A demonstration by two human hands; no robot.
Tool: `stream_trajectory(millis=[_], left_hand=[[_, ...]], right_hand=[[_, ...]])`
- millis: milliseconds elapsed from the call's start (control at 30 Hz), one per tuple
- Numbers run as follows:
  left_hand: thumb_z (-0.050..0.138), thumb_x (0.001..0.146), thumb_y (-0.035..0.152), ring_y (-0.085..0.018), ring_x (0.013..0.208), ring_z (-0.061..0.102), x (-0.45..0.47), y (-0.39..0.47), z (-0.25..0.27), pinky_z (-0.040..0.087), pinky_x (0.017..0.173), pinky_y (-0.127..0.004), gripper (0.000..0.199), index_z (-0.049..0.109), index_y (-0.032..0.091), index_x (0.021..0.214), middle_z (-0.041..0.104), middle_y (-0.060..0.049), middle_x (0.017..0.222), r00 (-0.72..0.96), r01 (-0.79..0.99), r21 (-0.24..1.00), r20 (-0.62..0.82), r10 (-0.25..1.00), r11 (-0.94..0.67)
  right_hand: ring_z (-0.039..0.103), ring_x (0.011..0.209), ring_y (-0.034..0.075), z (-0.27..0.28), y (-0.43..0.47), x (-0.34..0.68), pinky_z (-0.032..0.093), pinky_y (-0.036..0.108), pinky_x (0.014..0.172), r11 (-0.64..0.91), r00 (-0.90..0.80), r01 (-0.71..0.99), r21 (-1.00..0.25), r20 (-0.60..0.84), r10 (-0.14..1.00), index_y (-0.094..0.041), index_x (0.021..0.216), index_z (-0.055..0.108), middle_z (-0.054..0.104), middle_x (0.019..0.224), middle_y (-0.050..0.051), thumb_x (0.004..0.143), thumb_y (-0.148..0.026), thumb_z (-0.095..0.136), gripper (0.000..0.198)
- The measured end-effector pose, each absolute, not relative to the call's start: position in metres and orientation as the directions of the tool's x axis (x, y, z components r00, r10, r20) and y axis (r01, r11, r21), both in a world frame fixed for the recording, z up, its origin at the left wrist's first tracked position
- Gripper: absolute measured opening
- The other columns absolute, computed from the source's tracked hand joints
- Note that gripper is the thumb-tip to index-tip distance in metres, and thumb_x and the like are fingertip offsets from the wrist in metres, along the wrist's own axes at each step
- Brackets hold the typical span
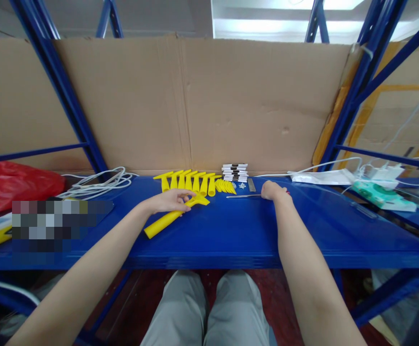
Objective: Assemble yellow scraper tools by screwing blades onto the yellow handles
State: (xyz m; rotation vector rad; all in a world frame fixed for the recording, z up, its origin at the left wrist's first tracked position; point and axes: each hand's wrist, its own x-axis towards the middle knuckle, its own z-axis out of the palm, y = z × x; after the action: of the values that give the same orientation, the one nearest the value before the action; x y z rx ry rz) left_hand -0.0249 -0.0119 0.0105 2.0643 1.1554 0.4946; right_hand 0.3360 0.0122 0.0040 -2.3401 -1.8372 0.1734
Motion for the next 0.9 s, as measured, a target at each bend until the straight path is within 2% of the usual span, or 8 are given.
stream_trajectory(millis=[167,300,467,633,733,900], left_hand=[[0.066,0.065,0.031,-0.016,0.072,0.058,-0.015,-0.008,0.001,0.043,0.066,-0.026,0.056,0.063,0.017,0.119,0.065,-0.001,0.080,0.506,0.680,0.578,0.075,0.859,-0.451],[0.063,0.069,0.033,-0.016,0.070,0.056,-0.009,-0.010,-0.002,0.040,0.063,-0.025,0.051,0.064,0.016,0.117,0.063,-0.001,0.079,0.480,0.718,0.516,0.118,0.869,-0.467],[0.060,0.074,0.037,-0.014,0.065,0.054,-0.007,-0.012,-0.002,0.038,0.060,-0.024,0.045,0.066,0.015,0.114,0.061,-0.001,0.073,0.511,0.711,0.502,0.113,0.852,-0.492],[0.060,0.075,0.041,-0.014,0.065,0.053,-0.007,-0.013,-0.002,0.035,0.058,-0.023,0.050,0.064,0.017,0.118,0.061,0.000,0.073,0.541,0.705,0.484,0.106,0.834,-0.518],[0.060,0.074,0.044,-0.015,0.066,0.053,-0.009,-0.013,-0.002,0.036,0.060,-0.024,0.054,0.062,0.017,0.121,0.061,-0.001,0.076,0.567,0.684,0.502,0.091,0.819,-0.529],[0.063,0.073,0.047,-0.015,0.066,0.052,-0.013,-0.013,0.003,0.034,0.059,-0.024,0.062,0.057,0.019,0.128,0.061,-0.001,0.079,0.617,0.663,0.536,0.002,0.787,-0.522]], right_hand=[[0.063,0.102,0.029,0.004,0.010,0.329,0.039,0.054,0.095,-0.300,0.310,0.935,-0.189,0.021,0.951,-0.019,0.083,0.072,0.070,0.096,0.013,0.072,-0.012,0.055,0.022],[0.060,0.108,0.031,0.008,0.007,0.319,0.036,0.057,0.097,-0.281,0.289,0.937,-0.209,0.006,0.957,-0.018,0.090,0.072,0.068,0.106,0.014,0.075,-0.012,0.051,0.026],[0.055,0.115,0.033,0.009,0.005,0.305,0.033,0.059,0.098,-0.253,0.281,0.940,-0.231,0.100,0.955,-0.018,0.101,0.070,0.064,0.118,0.015,0.082,-0.015,0.046,0.030],[0.053,0.116,0.033,0.002,0.008,0.293,0.034,0.056,0.097,-0.264,0.303,0.947,-0.183,0.235,0.923,-0.014,0.103,0.069,0.062,0.117,0.019,0.091,-0.034,0.038,0.039],[0.050,0.118,0.034,0.000,0.010,0.289,0.034,0.055,0.098,-0.267,0.302,0.950,-0.162,0.252,0.919,-0.013,0.105,0.068,0.060,0.120,0.020,0.092,-0.042,0.038,0.044],[0.048,0.121,0.034,0.001,0.011,0.289,0.034,0.054,0.098,-0.299,0.340,0.933,-0.200,0.221,0.914,-0.010,0.112,0.065,0.057,0.124,0.021,0.091,-0.041,0.041,0.045]])
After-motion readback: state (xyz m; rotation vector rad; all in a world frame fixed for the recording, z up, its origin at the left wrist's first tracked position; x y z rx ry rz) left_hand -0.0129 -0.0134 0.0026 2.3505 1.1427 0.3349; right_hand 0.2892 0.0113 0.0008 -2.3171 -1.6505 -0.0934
